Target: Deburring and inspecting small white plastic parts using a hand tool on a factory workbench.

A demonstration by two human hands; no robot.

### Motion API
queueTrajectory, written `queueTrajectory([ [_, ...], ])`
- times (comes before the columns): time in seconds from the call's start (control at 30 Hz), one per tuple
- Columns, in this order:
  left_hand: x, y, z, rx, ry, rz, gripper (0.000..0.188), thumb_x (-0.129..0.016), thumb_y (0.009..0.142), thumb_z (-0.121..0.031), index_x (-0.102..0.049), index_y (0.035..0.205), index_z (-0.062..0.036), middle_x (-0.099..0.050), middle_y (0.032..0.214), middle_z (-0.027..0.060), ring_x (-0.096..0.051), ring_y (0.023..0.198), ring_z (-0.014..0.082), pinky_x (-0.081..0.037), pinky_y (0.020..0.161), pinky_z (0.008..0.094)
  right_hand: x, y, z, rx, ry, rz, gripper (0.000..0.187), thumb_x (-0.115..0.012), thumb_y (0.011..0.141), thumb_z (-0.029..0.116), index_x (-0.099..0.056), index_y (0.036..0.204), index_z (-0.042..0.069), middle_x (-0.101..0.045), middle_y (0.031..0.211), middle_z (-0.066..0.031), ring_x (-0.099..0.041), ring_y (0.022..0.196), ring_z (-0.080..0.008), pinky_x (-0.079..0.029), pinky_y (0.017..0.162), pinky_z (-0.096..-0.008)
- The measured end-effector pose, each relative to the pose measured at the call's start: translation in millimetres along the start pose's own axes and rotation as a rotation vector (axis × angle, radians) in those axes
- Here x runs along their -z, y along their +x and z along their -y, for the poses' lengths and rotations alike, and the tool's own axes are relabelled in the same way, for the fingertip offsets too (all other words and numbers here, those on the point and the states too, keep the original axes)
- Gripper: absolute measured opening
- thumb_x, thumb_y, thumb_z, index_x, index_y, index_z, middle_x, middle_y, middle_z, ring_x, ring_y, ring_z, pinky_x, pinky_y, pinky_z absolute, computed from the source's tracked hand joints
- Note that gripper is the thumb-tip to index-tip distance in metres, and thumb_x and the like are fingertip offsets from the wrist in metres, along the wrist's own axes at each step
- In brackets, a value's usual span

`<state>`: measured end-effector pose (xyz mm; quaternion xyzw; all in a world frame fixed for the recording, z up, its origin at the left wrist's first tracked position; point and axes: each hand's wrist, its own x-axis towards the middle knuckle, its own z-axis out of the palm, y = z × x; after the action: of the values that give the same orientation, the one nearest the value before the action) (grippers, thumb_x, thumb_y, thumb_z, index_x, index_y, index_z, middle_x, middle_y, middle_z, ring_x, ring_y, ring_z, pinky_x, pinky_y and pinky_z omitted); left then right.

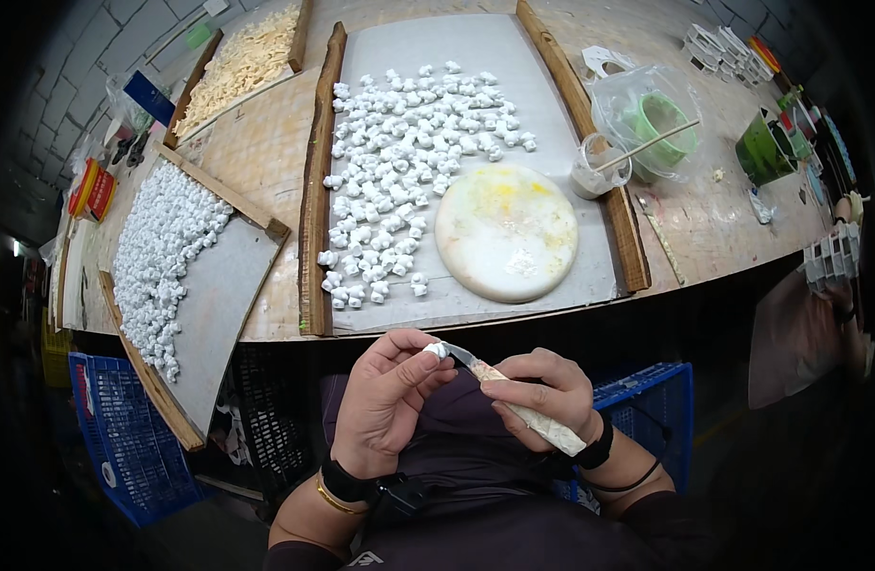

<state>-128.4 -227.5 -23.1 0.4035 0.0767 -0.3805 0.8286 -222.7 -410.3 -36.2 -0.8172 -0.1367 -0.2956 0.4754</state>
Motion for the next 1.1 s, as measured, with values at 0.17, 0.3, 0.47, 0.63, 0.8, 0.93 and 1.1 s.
queueTrajectory([
  [0.17, -1.7, 0.8, -2.0, 0.005, 0.005, 0.003, 0.019, -0.065, 0.086, -0.003, -0.057, 0.103, 0.0017, -0.065, 0.096, 0.0110, -0.067, 0.089, 0.0188, -0.057, 0.080, 0.0295, 0.6, -3.1, -4.0, -0.027, -0.013, -0.017, 0.030, -0.071, 0.071, 0.000, -0.070, 0.100, 0.005, -0.064, 0.096, -0.0099, -0.061, 0.071, -0.0181, -0.049, 0.061, -0.0267],
  [0.3, -1.3, 0.0, -1.7, -0.007, 0.023, -0.011, 0.021, -0.066, 0.085, -0.002, -0.057, 0.104, 0.0015, -0.065, 0.097, 0.0108, -0.066, 0.090, 0.0191, -0.057, 0.081, 0.0302, 1.5, -2.1, -2.5, -0.029, -0.021, -0.041, 0.032, -0.072, 0.069, -0.001, -0.070, 0.100, 0.005, -0.064, 0.095, -0.0094, -0.063, 0.070, -0.0186, -0.051, 0.058, -0.0269],
  [0.47, -2.3, 0.3, -1.3, -0.016, 0.044, -0.014, 0.022, -0.067, 0.084, 0.000, -0.057, 0.104, 0.0014, -0.065, 0.099, 0.0109, -0.066, 0.092, 0.0195, -0.056, 0.083, 0.0310, 3.4, -3.9, -1.8, -0.034, -0.024, -0.051, 0.031, -0.073, 0.070, 0.000, -0.070, 0.101, 0.005, -0.064, 0.095, -0.0097, -0.063, 0.069, -0.0187, -0.051, 0.058, -0.0271],
  [0.63, -2.5, 0.2, -0.2, -0.021, 0.037, -0.004, 0.021, -0.066, 0.084, 0.001, -0.057, 0.104, 0.0012, -0.065, 0.098, 0.0104, -0.066, 0.092, 0.0195, -0.056, 0.083, 0.0305, 3.8, -5.1, 0.6, -0.031, -0.007, -0.045, 0.032, -0.073, 0.070, 0.000, -0.070, 0.101, 0.006, -0.064, 0.096, -0.0085, -0.060, 0.064, -0.0166, -0.050, 0.056, -0.0263],
  [0.8, -2.6, -0.6, 0.2, -0.010, 0.020, 0.015, 0.021, -0.066, 0.085, 0.001, -0.058, 0.104, 0.0005, -0.065, 0.096, 0.0100, -0.065, 0.091, 0.0174, -0.055, 0.084, 0.0308, 1.2, -3.7, 1.5, -0.001, 0.007, -0.030, 0.033, -0.072, 0.070, -0.001, -0.071, 0.102, 0.007, -0.065, 0.096, -0.0069, -0.058, 0.063, -0.0150, -0.048, 0.054, -0.0254],
  [0.93, -5.5, -1.6, -0.4, -0.003, 0.025, 0.009, 0.020, -0.066, 0.085, 0.001, -0.058, 0.104, 0.0006, -0.065, 0.096, 0.0103, -0.066, 0.090, 0.0176, -0.056, 0.083, 0.0309, 0.3, -3.3, 1.0, 0.018, -0.022, -0.026, 0.035, -0.073, 0.069, -0.002, -0.071, 0.102, 0.008, -0.065, 0.096, -0.0064, -0.058, 0.062, -0.0144, -0.048, 0.054, -0.0247],
  [1.1, -6.2, -2.6, 0.1, -0.007, 0.029, -0.003, 0.019, -0.066, 0.085, 0.001, -0.058, 0.103, 0.0007, -0.066, 0.096, 0.0104, -0.066, 0.090, 0.0177, -0.056, 0.083, 0.0311, 0.4, -5.3, -0.3, 0.001, -0.046, -0.065, 0.035, -0.072, 0.069, -0.002, -0.071, 0.102, 0.008, -0.065, 0.096, -0.0058, -0.057, 0.062, -0.0140, -0.047, 0.054, -0.0240],
])
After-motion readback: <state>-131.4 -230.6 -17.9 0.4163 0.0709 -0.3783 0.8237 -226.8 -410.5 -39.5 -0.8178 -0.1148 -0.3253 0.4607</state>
